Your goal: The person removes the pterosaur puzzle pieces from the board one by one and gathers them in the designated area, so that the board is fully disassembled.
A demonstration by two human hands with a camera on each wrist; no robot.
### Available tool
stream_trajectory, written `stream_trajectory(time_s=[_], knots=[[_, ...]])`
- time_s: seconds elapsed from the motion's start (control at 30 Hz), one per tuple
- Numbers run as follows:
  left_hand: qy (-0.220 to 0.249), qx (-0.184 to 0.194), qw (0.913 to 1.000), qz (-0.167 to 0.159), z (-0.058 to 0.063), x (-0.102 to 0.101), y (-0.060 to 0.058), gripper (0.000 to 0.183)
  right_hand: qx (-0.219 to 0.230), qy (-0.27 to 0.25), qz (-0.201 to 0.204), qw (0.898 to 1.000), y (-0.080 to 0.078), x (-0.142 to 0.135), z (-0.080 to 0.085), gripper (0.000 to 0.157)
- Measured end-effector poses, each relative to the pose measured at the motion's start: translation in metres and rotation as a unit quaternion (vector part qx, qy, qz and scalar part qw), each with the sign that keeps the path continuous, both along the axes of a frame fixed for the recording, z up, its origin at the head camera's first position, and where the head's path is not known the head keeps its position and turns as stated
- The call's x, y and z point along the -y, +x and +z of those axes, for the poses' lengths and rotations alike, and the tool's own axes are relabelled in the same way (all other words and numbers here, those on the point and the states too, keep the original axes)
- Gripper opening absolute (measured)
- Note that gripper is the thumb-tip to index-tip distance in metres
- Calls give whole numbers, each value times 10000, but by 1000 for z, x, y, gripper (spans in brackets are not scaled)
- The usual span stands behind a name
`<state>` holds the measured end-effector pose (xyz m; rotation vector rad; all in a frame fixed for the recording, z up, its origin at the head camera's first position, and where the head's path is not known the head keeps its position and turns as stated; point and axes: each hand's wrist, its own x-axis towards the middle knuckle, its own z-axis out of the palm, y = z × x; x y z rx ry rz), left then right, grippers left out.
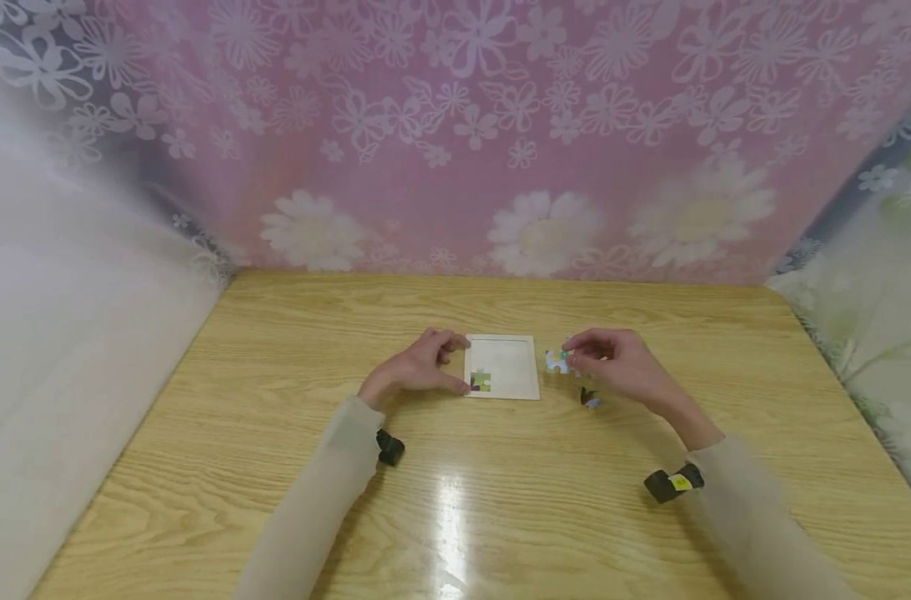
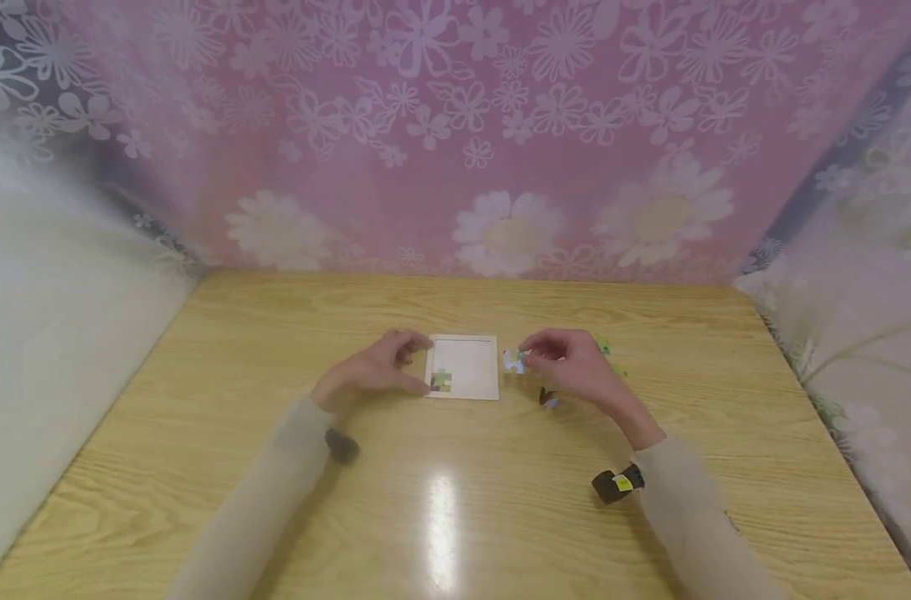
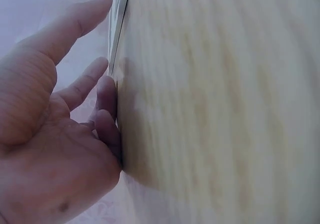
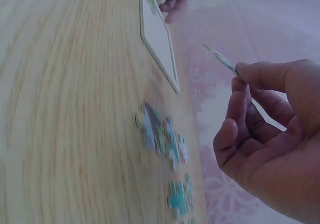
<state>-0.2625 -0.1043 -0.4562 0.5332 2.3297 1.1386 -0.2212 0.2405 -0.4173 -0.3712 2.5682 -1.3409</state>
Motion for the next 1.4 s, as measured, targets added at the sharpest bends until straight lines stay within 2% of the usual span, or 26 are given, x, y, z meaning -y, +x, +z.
stream_trajectory(time_s=[0.23,0.5,0.7,1.0,1.4], knots=[[32,29,10000,72,2,-1,4,69,-35,192,-163,9997,11,-28,1,25],[38,-27,9998,173,3,-1,6,61,38,431,-17,9991,23,-53,-4,31],[83,-21,9998,178,3,-2,7,59,-22,730,28,9973,29,-67,-9,26],[33,-13,9997,249,6,-5,8,61,33,1092,-15,9940,31,-78,-17,26],[57,11,9996,269,4,-4,7,62,-40,1345,-158,9908,29,-81,-23,23]])
